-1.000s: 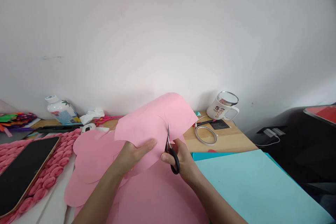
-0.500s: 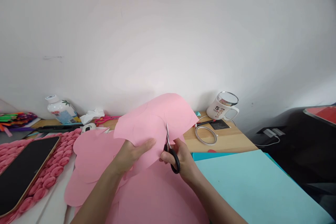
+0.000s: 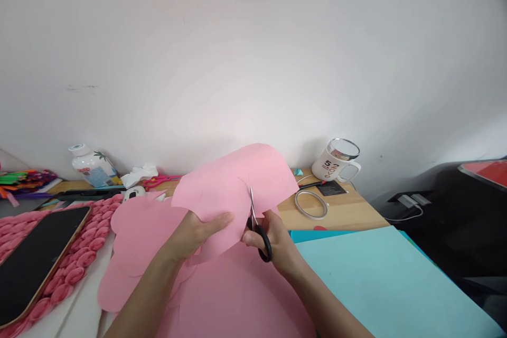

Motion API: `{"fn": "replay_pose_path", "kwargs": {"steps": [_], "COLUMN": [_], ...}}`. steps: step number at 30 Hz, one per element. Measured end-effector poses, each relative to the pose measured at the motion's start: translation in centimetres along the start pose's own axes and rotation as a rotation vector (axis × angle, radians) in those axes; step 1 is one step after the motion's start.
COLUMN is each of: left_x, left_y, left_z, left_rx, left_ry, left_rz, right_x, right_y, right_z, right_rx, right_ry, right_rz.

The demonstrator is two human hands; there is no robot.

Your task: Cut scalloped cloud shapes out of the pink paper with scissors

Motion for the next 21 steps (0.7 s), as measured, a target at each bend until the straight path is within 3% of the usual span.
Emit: {"fn": "replay_pose_path", "kwargs": {"steps": [6,21], "left_x": [-0.37,-0.65], "left_y": [0.07,0.1], "left_z": [0.23,0.14], "left_rx": [-0.016,-0.022], "left_ry": [-0.004,-0.005], "left_rz": [-0.004,0.02], "right_x": [0.39,0.02], "right_y": [0.02,0.01], "right_z": [0.56,0.03], "right_rx": [-0.013,0.024], "right_ry": [-0.02,0.12], "right_rz": [0.068,0.036]}}
Point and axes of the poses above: each hand's wrist, its own y-axis away from the middle knuckle, its own x-axis out of the palm, z = x × y, the point moved 5 cm from there along -y, towards the middle knuckle, and after that the axes turned 2 degrees about x, right-handed, at the moved point
